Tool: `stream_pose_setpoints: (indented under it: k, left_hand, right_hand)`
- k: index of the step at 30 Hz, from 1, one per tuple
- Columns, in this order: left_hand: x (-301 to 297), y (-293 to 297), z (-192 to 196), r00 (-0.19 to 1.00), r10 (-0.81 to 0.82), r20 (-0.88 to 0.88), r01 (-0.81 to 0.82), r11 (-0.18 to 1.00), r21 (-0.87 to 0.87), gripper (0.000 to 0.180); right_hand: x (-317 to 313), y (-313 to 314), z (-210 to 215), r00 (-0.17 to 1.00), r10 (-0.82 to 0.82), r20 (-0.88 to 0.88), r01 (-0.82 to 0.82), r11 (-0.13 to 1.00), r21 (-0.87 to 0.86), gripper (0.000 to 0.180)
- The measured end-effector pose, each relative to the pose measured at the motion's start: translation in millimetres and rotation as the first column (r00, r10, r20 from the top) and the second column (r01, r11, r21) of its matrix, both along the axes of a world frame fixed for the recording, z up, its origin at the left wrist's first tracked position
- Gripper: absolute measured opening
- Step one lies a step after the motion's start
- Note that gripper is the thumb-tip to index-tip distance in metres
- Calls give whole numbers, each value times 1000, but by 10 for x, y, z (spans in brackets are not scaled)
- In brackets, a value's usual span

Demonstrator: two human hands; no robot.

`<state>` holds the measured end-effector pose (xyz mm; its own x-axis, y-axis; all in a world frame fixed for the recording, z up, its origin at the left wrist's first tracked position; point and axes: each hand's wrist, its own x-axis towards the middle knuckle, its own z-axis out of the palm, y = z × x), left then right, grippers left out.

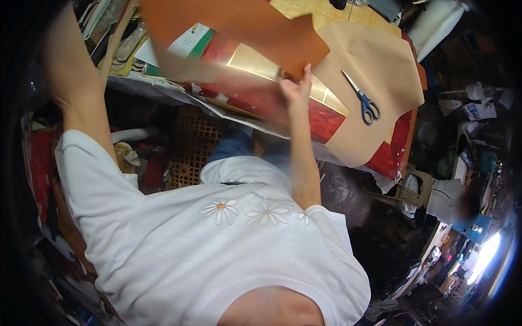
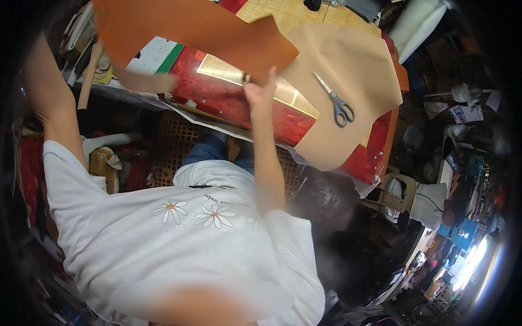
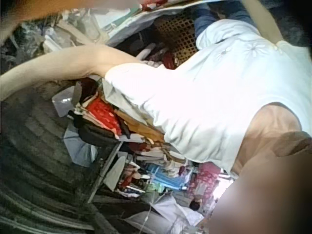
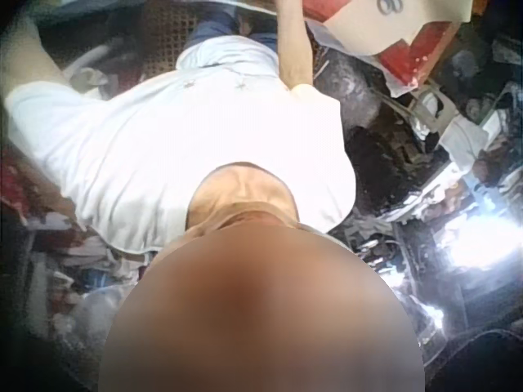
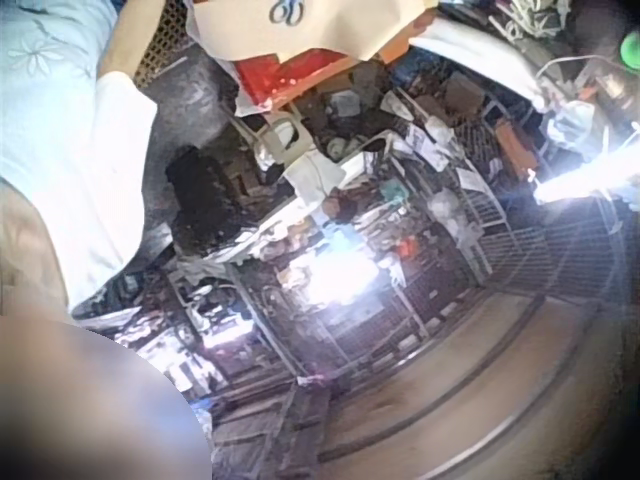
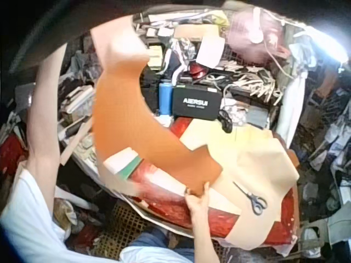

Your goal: The person measures and marks a large sheet of tan leather with a ruler and pencil, then cuts along the marked lines using scissors. After cutting, the person rolls the leather and moves it to a storage area among other rolls.

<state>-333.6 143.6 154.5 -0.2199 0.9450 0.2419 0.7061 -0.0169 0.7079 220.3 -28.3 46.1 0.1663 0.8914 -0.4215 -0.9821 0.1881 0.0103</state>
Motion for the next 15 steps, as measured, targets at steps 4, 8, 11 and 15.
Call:
stream_pose_setpoints:
  k: [4,8,11,15]
  left_hand:
    - [-154,337,-289,990,57,-133,-62,997,-35,30]
    - [387,650,-250,962,29,-271,-32,999,-6,32]
    - [1036,584,-101,947,32,-320,28,983,179,33]
    - [2314,157,44,959,-105,-263,234,820,523,35]
  right_hand:
    - [341,-235,152,877,-117,466,104,993,53,25]
    - [310,-709,54,528,100,843,90,981,-172,70]
    - [247,-957,-29,605,193,772,126,935,-332,66]
    - [428,-973,-57,509,222,832,60,955,-292,73]
